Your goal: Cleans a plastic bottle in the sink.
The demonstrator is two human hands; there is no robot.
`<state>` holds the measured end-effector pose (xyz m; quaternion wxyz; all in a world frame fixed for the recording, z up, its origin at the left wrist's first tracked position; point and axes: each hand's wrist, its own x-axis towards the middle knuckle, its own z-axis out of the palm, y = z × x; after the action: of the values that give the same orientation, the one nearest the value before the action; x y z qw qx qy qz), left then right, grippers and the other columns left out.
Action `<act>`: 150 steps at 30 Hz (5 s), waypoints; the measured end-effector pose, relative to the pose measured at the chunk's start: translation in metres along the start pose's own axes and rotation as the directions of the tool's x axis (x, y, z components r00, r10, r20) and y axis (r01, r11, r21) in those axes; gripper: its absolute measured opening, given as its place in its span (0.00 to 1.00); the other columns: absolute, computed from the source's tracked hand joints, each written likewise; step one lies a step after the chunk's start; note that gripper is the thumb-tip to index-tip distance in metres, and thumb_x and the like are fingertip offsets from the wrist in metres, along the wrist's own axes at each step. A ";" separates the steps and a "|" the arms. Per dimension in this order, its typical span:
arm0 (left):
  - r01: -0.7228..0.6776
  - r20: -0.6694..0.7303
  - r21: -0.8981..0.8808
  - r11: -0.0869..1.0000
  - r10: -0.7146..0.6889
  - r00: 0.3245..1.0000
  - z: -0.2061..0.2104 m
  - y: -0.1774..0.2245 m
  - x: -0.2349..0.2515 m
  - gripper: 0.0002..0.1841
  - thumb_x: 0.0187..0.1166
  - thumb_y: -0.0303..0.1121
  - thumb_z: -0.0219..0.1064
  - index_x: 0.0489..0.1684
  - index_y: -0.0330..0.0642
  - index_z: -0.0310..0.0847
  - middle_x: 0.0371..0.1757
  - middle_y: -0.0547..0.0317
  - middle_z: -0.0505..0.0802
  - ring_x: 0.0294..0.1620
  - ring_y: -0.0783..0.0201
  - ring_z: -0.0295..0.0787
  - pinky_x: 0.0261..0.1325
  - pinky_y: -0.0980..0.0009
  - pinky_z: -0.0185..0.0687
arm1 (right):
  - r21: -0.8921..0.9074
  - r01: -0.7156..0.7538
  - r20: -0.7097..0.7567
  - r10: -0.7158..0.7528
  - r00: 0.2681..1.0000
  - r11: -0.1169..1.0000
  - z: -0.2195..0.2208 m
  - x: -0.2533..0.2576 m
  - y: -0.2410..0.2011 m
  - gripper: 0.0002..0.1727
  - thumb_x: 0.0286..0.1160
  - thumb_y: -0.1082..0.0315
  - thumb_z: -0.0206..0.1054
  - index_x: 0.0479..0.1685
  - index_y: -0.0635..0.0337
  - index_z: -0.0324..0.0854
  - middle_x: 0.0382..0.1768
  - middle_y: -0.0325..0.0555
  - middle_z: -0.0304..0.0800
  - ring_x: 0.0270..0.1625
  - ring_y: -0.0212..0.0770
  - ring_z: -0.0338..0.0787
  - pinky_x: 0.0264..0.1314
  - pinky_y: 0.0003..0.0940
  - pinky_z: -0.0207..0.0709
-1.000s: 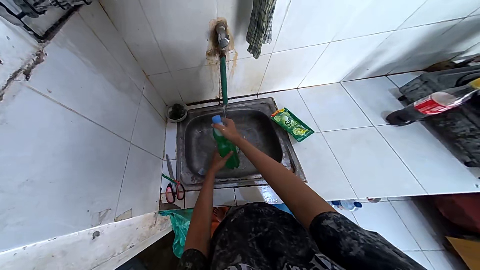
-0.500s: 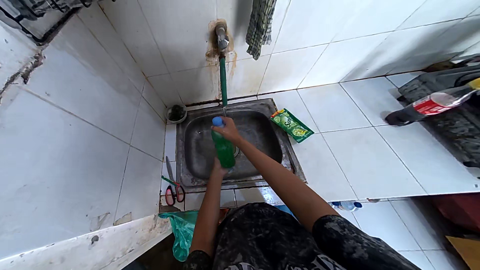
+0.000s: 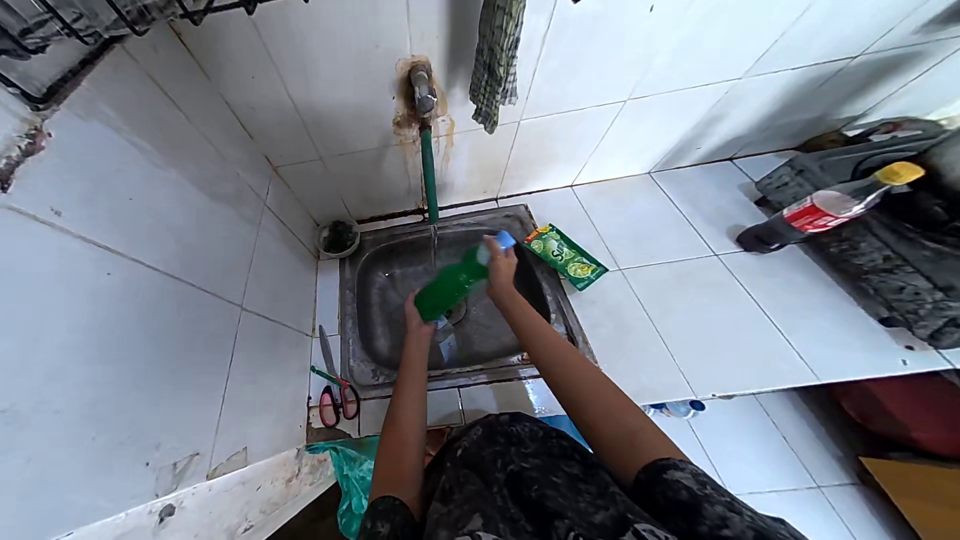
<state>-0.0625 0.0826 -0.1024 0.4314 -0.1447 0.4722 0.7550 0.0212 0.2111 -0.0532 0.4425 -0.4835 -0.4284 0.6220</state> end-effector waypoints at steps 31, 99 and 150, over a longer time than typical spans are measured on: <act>0.145 -0.303 -0.187 0.972 -0.197 0.932 -0.028 -0.027 -0.026 0.27 0.96 0.47 0.36 0.80 0.35 0.60 0.69 0.38 0.78 0.61 0.50 0.78 0.60 0.54 0.78 | -0.558 0.183 0.533 0.180 0.827 0.809 0.063 -0.044 -0.026 0.21 0.76 0.63 0.76 0.56 0.73 0.83 0.52 0.67 0.88 0.56 0.59 0.88 0.64 0.58 0.77; -0.686 -0.366 0.206 0.698 0.705 0.608 -0.053 0.083 -0.110 0.21 0.87 0.18 0.35 0.76 0.16 0.53 0.70 0.26 0.75 0.57 0.57 0.88 0.60 0.68 0.84 | -0.143 0.713 0.836 -0.302 0.458 0.687 0.126 -0.069 0.006 0.12 0.71 0.73 0.75 0.45 0.76 0.86 0.41 0.65 0.91 0.44 0.54 0.91 0.54 0.52 0.83; -0.597 -0.526 0.044 0.801 0.527 0.668 -0.072 0.034 -0.132 0.17 0.87 0.17 0.38 0.70 0.18 0.58 0.60 0.38 0.81 0.45 0.64 0.90 0.53 0.71 0.87 | -0.356 -0.462 0.510 0.583 0.632 0.813 0.226 -0.057 0.048 0.32 0.97 0.48 0.37 0.82 0.65 0.61 0.75 0.61 0.71 0.70 0.50 0.76 0.72 0.43 0.69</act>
<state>-0.0259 -0.0522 -0.0368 0.0249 -0.2157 0.5398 0.8133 -0.1993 0.1210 -0.0489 0.0351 -0.4053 -0.4436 0.7986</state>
